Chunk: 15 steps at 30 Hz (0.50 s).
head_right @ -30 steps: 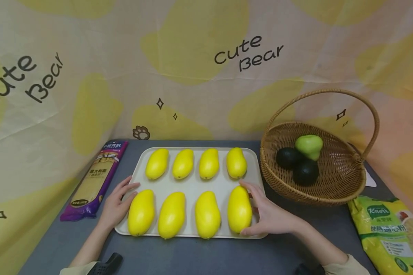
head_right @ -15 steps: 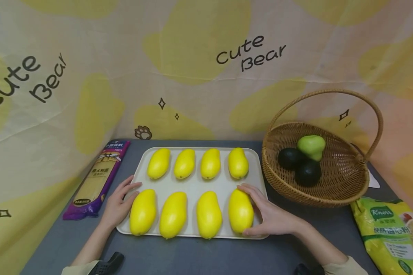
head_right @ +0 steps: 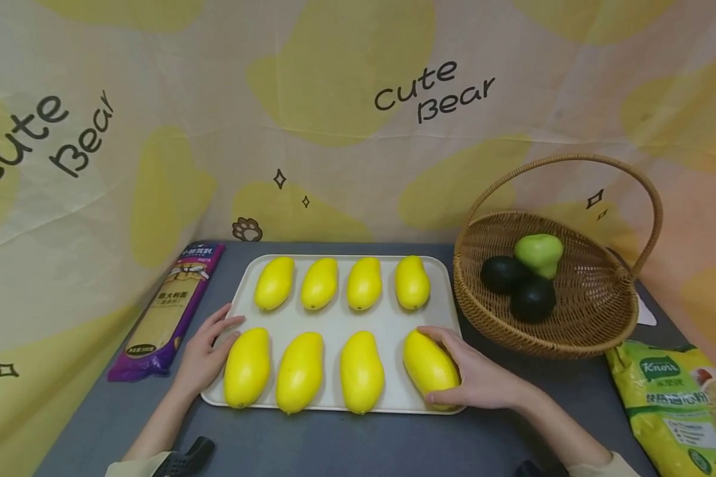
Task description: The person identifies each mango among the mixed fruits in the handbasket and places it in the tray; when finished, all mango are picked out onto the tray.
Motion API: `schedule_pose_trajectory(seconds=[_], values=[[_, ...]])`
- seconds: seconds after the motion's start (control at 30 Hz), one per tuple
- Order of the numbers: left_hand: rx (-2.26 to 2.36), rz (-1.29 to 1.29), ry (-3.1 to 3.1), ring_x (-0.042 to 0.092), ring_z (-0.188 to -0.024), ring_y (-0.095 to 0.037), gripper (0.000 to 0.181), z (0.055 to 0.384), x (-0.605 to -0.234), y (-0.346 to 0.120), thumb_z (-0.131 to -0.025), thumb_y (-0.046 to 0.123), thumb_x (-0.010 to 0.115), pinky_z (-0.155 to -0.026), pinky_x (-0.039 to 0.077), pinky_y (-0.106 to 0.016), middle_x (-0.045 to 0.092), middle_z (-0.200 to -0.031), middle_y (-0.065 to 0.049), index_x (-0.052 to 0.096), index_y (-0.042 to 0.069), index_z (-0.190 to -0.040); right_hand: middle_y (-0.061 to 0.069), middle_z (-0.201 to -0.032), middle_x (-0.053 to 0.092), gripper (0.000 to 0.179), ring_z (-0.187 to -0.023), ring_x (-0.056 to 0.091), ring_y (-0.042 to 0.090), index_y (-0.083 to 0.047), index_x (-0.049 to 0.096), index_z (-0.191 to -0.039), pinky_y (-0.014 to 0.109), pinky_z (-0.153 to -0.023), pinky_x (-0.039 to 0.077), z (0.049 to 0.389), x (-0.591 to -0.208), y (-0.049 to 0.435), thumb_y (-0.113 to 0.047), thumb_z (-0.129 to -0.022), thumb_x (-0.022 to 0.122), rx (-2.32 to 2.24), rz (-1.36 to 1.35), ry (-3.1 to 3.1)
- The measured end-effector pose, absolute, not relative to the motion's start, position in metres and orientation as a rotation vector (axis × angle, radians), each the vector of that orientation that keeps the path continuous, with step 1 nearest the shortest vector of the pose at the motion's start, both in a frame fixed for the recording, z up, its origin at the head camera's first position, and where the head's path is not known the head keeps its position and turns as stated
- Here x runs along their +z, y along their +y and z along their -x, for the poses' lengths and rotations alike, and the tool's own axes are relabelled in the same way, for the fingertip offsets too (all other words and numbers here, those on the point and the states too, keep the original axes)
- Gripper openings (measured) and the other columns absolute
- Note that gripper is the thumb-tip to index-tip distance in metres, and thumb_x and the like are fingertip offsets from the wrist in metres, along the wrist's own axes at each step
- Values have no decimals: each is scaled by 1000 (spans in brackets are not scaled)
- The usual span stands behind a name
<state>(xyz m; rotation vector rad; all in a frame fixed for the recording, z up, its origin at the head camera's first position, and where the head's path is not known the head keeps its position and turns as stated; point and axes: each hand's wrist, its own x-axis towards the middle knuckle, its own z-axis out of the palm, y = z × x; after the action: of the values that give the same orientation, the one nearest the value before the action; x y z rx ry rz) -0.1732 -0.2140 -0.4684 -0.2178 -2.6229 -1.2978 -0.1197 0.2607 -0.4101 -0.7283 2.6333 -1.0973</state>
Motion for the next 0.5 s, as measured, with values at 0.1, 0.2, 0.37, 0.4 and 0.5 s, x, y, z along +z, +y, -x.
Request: schedule_pose_trajectory(seconds=[0.1, 0.2, 0.37, 0.4, 0.5], values=[[-1291, 214, -2630, 37, -137, -37, 28, 174, -469, -214, -96, 12, 62, -103, 37, -57, 40, -150, -16, 66, 3, -122, -7, -148, 35, 97, -125, 43, 11, -22, 30, -151, 31, -98, 41, 119, -415, 258, -47, -73, 83, -1037, 724, 2706], [-1289, 205, -2636, 37, -137, -36, 28, 175, -469, -215, -96, 12, 62, -104, 37, -57, 40, -151, -16, 66, 4, -123, -7, -145, 36, 98, -125, 42, 12, -21, 30, -150, 37, -99, 41, 117, -417, 254, -50, -73, 83, -1001, 721, 2766], [-1289, 205, -2638, 37, -137, -36, 29, 176, -470, -215, -95, 12, 62, -104, 37, -57, 39, -151, -15, 66, 4, -123, -5, -145, 34, 95, -125, 40, 12, -16, 30, -149, 39, -99, 41, 112, -418, 247, -50, -76, 80, -1001, 698, 2805], [-1288, 206, -2637, 37, -137, -36, 28, 176, -471, -216, -95, 12, 62, -104, 37, -57, 39, -151, -15, 66, 4, -123, -5, -145, 34, 94, -125, 40, 12, -15, 30, -149, 39, -99, 42, 111, -418, 246, -50, -77, 79, -1003, 695, 2804], [-1285, 202, -2642, 36, -137, -37, 29, 176, -471, -215, -95, 12, 62, -104, 37, -57, 39, -151, -15, 66, 4, -123, -4, -145, 34, 92, -123, 41, 12, -13, 30, -149, 38, -96, 43, 108, -417, 243, -50, -79, 78, -996, 681, 2803]])
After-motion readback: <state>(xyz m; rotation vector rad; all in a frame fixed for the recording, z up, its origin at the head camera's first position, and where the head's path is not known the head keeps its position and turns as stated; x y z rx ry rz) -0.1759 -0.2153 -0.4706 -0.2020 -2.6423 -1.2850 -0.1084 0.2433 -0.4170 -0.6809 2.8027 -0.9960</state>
